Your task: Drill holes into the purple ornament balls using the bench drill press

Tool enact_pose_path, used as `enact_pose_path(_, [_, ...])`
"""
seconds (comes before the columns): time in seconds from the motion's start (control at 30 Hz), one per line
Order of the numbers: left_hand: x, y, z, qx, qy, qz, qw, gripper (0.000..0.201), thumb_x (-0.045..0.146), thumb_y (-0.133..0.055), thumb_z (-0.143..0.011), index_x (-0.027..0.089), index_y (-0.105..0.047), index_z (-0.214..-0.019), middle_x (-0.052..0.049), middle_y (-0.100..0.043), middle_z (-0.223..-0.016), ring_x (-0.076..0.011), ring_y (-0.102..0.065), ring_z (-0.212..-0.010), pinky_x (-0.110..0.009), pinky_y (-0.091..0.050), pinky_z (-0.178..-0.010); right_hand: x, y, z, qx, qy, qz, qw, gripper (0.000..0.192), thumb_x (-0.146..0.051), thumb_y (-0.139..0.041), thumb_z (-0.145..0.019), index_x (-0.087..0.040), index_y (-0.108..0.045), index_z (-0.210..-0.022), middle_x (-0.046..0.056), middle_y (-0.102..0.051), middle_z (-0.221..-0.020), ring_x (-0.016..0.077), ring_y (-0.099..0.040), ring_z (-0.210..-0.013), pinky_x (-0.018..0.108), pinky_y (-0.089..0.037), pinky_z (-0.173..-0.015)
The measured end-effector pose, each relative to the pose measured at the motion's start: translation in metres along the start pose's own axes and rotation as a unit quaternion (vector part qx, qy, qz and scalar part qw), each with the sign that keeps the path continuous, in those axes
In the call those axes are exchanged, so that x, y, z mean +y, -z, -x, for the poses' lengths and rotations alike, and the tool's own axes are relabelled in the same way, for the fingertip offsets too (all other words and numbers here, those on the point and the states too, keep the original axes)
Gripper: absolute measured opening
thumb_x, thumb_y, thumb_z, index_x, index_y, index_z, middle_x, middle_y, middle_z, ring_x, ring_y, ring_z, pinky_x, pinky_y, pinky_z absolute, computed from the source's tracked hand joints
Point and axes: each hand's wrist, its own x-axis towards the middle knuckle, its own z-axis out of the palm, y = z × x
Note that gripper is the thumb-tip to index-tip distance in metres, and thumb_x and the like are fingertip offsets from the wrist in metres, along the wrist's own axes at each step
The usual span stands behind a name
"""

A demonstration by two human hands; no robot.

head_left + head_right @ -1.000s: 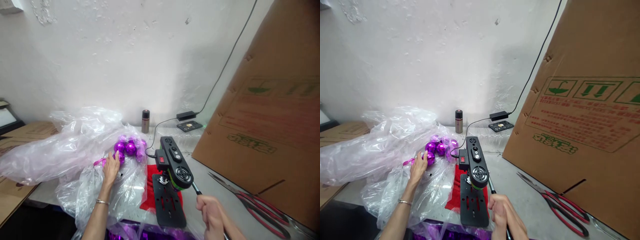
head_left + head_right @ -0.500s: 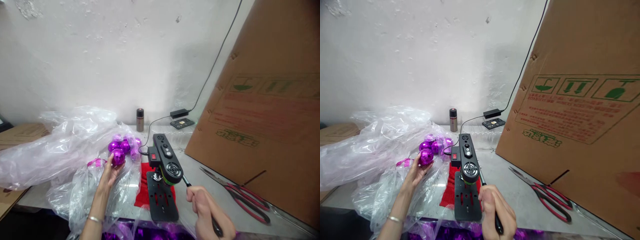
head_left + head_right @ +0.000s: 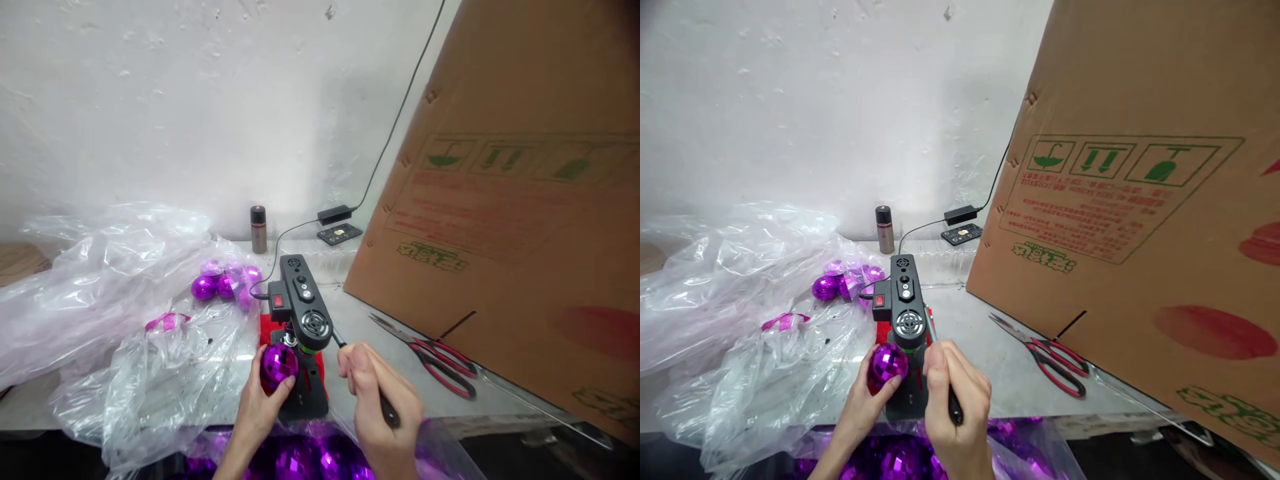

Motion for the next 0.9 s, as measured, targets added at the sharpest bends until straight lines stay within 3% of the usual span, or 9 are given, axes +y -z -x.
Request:
enact_pose_path(0.13, [-0.009,-0.009,-0.003,-0.013,-0.079,-0.106,0.991,0.083,0.048,-0.080,-0.074,0.017,-0.055,-0.148,-0.020,-0.068,-0.149,-0.0405,-0.062,-0.142,-0.061,-0.045,-0.123,0.002,0.000,0.002,-0.002,-0.001,-0.006,1.000,0.033,-0.008,-0.045,-0.107,-0.023,-0.045,-0.078,-0.005,-0.047,-0.066,0.0062,-0.048,-0.057,0.020,-0.039,-0.054])
enact_pose_path(0.3, [-0.015,-0.019,-0.004,-0.003,-0.185,-0.164,0.969,0.073,0.037,-0.079,-0.075,0.017,-0.059,-0.141,-0.019,-0.073,-0.136,-0.0412,-0.069,-0.129,-0.065,-0.053,-0.113,0.008,0.001,0.007,-0.004,0.004,-0.026,1.000,0.032,-0.006,-0.045,-0.108,-0.023,-0.045,-0.080,-0.005,-0.045,-0.069,0.0069,-0.049,-0.061,0.021,-0.039,-0.056])
enact_pose_path(0.57, [-0.025,-0.024,0.001,0.034,-0.259,-0.225,0.939,0.071,0.025,-0.078,-0.076,0.017,-0.056,-0.144,-0.019,-0.070,-0.133,-0.0420,-0.068,-0.127,-0.068,-0.056,-0.108,0.008,0.003,0.009,-0.011,0.008,-0.028,1.000,0.031,-0.004,-0.044,-0.106,-0.022,-0.046,-0.082,-0.004,-0.046,-0.071,0.0070,-0.048,-0.061,0.021,-0.039,-0.055])
enact_pose_path(0.7, [-0.029,-0.036,-0.004,0.049,-0.256,-0.262,0.929,0.075,0.023,-0.084,-0.068,0.019,-0.063,-0.141,-0.019,-0.067,-0.133,-0.0460,-0.065,-0.128,-0.074,-0.051,-0.110,0.007,0.002,0.008,-0.010,0.006,-0.022,1.000,0.031,-0.004,-0.044,-0.106,-0.022,-0.047,-0.081,-0.004,-0.047,-0.070,0.0072,-0.048,-0.060,0.022,-0.039,-0.054])
enact_pose_path(0.9, [-0.036,-0.037,-0.007,-0.022,-0.187,-0.160,0.969,0.084,0.043,-0.089,-0.068,0.021,-0.063,-0.144,-0.020,-0.060,-0.150,-0.0459,-0.056,-0.142,-0.071,-0.047,-0.118,0.007,0.003,0.007,-0.008,0.003,-0.026,1.000,0.031,-0.005,-0.045,-0.106,-0.022,-0.047,-0.079,-0.004,-0.049,-0.069,0.0070,-0.049,-0.058,0.022,-0.038,-0.053])
